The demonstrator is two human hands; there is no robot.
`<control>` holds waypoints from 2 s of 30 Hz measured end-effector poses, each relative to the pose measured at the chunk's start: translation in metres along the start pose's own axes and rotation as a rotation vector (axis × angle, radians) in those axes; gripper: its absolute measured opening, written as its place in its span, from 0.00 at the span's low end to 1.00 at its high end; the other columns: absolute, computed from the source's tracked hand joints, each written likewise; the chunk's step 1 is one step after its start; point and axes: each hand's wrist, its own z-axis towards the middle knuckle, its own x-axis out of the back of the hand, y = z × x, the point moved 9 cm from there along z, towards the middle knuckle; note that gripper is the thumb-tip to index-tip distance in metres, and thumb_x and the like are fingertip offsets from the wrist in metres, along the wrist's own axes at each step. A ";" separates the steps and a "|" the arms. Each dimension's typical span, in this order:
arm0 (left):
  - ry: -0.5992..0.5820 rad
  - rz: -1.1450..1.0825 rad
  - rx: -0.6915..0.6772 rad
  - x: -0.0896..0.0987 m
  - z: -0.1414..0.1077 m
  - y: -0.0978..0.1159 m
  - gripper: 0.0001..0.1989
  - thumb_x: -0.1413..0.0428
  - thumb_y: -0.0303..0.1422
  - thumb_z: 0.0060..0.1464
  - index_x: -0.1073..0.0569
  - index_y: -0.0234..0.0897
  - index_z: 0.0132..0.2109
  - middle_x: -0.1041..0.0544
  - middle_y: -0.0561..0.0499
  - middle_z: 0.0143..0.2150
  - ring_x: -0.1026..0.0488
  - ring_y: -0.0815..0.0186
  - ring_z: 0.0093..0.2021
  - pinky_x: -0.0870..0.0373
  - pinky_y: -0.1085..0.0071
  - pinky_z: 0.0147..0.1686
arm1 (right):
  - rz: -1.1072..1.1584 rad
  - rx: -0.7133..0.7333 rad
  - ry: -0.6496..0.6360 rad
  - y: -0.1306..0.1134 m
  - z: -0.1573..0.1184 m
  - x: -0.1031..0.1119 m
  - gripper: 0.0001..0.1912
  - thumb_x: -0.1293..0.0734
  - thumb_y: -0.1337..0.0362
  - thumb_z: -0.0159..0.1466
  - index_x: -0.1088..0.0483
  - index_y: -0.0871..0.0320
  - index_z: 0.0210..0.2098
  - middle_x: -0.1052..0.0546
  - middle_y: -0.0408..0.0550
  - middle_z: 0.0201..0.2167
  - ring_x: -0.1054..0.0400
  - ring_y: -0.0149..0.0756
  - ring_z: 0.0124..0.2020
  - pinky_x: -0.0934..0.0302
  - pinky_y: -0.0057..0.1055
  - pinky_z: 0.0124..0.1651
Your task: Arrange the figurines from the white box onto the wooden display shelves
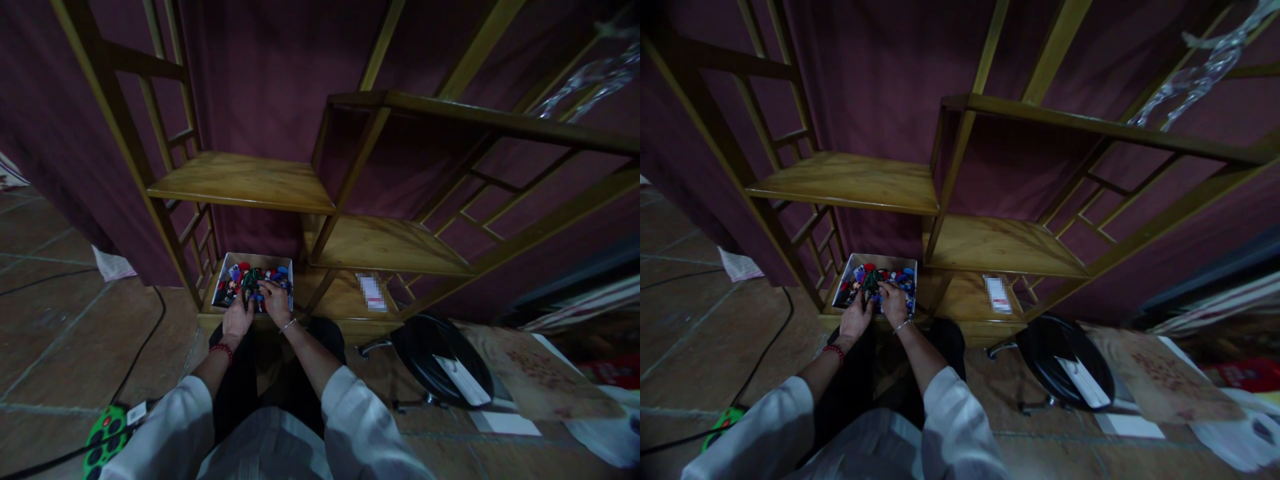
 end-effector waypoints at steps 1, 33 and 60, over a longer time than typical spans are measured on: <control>-0.004 0.012 0.009 0.001 0.000 0.000 0.26 0.61 0.41 0.58 0.44 0.30 0.58 0.24 0.38 0.41 0.26 0.57 0.41 0.34 0.64 0.40 | -0.006 0.017 -0.002 -0.003 0.000 0.000 0.14 0.40 0.70 0.61 0.28 0.53 0.42 0.24 0.44 0.39 0.31 0.29 0.39 0.39 0.25 0.47; -0.034 -0.129 0.036 -0.001 0.000 0.000 0.23 0.64 0.38 0.60 0.41 0.28 0.56 0.25 0.37 0.42 0.28 0.57 0.45 0.37 0.66 0.42 | -0.032 -0.118 -0.001 0.034 -0.010 -0.011 0.16 0.41 0.61 0.61 0.32 0.56 0.48 0.26 0.49 0.44 0.32 0.34 0.47 0.40 0.32 0.51; 0.087 -0.746 0.142 0.000 -0.020 0.012 0.22 0.57 0.40 0.57 0.36 0.34 0.54 0.36 0.42 0.58 0.41 0.61 0.59 0.47 0.63 0.57 | -0.138 -0.119 0.082 0.007 -0.033 0.031 0.14 0.41 0.62 0.62 0.30 0.57 0.44 0.23 0.50 0.39 0.29 0.36 0.41 0.37 0.30 0.45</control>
